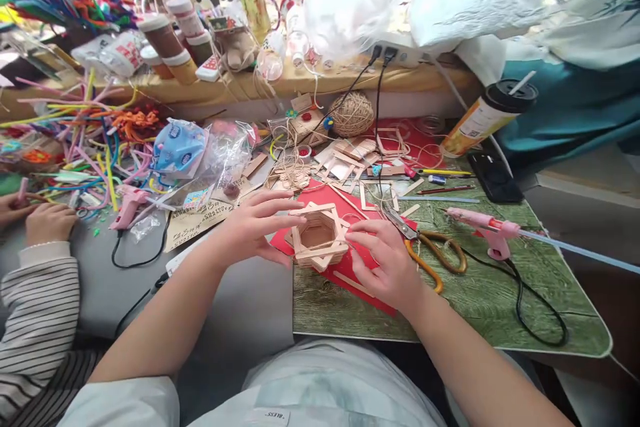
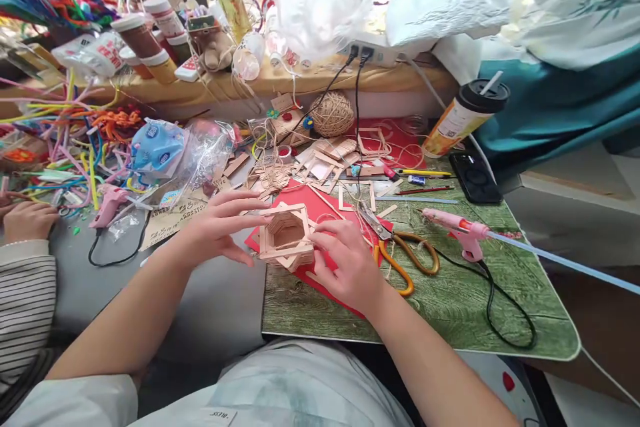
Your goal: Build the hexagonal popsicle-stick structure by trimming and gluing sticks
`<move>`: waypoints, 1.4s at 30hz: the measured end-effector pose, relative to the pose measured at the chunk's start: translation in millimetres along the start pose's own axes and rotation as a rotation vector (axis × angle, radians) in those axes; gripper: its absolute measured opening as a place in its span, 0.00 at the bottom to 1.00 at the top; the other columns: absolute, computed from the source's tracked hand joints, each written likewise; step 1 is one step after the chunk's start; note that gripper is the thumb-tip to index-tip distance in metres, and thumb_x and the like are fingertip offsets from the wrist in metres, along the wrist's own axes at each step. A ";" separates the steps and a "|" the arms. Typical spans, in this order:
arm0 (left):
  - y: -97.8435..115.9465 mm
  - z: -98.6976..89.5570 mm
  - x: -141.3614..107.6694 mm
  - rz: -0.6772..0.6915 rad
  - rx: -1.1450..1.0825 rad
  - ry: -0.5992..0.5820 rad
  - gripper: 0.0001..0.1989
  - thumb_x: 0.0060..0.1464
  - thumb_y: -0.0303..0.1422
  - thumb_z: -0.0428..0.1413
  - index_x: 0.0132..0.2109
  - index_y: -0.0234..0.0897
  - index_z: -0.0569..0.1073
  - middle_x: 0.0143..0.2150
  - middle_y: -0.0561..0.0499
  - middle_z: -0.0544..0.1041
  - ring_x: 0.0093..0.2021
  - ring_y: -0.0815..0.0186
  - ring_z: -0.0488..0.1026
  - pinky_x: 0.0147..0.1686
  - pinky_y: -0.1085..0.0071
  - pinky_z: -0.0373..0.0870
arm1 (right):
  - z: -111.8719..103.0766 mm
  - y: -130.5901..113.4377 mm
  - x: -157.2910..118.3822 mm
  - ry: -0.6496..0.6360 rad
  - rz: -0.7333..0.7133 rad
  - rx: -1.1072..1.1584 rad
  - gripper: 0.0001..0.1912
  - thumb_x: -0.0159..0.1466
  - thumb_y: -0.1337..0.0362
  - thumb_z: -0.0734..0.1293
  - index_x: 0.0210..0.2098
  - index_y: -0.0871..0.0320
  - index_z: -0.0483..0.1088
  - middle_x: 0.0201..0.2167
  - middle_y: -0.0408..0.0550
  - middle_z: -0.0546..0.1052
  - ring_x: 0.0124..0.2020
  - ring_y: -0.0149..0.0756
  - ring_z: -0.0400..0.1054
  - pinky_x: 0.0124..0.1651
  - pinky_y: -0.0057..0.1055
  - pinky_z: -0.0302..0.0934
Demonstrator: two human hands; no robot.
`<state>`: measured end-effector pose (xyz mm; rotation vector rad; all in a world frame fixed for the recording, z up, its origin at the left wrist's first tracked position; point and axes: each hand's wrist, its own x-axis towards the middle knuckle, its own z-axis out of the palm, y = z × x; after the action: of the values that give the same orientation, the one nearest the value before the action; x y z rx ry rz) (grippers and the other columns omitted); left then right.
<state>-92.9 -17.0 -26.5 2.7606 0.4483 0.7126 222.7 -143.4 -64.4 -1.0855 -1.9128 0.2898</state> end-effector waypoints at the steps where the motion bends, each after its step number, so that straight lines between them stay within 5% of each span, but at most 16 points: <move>1: 0.8 -5.0 2.2 0.015 0.020 -0.054 0.41 0.51 0.59 0.69 0.68 0.52 0.75 0.65 0.44 0.80 0.69 0.48 0.71 0.72 0.52 0.64 | 0.5 -3.3 2.3 -0.024 -0.034 -0.009 0.26 0.68 0.73 0.69 0.63 0.48 0.71 0.56 0.54 0.77 0.58 0.49 0.72 0.62 0.53 0.69; 5: 7.3 -11.4 8.0 0.060 0.047 -0.197 0.30 0.58 0.52 0.69 0.64 0.52 0.78 0.64 0.46 0.81 0.69 0.51 0.73 0.70 0.54 0.63 | 7.1 -12.7 12.4 -0.108 -0.064 -0.018 0.22 0.73 0.67 0.68 0.65 0.49 0.72 0.58 0.54 0.79 0.58 0.50 0.71 0.64 0.55 0.66; 13: 17.9 -12.4 15.9 0.042 0.010 -0.346 0.20 0.64 0.44 0.66 0.60 0.47 0.81 0.57 0.46 0.85 0.64 0.55 0.77 0.68 0.59 0.67 | 11.6 -15.4 17.8 -0.063 0.069 0.092 0.05 0.74 0.63 0.69 0.42 0.53 0.78 0.48 0.52 0.79 0.53 0.47 0.71 0.60 0.51 0.66; 29: 21.7 -15.8 22.2 0.031 -0.027 -0.366 0.15 0.66 0.42 0.65 0.57 0.46 0.83 0.54 0.44 0.86 0.59 0.56 0.80 0.62 0.60 0.73 | 14.9 -12.4 9.5 0.020 0.188 0.257 0.06 0.74 0.62 0.68 0.44 0.54 0.79 0.45 0.52 0.76 0.49 0.43 0.74 0.55 0.43 0.71; 42: 22.9 -15.4 24.2 0.048 -0.084 -0.348 0.14 0.65 0.39 0.65 0.56 0.45 0.84 0.51 0.44 0.87 0.58 0.56 0.81 0.60 0.60 0.75 | -4.7 -0.5 21.9 -0.177 0.077 0.252 0.07 0.74 0.68 0.66 0.47 0.54 0.77 0.41 0.49 0.78 0.44 0.39 0.75 0.49 0.38 0.72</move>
<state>-75.2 -27.0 4.1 2.7432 0.2723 0.2426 221.3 -127.5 -48.5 -0.9912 -1.9285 0.6714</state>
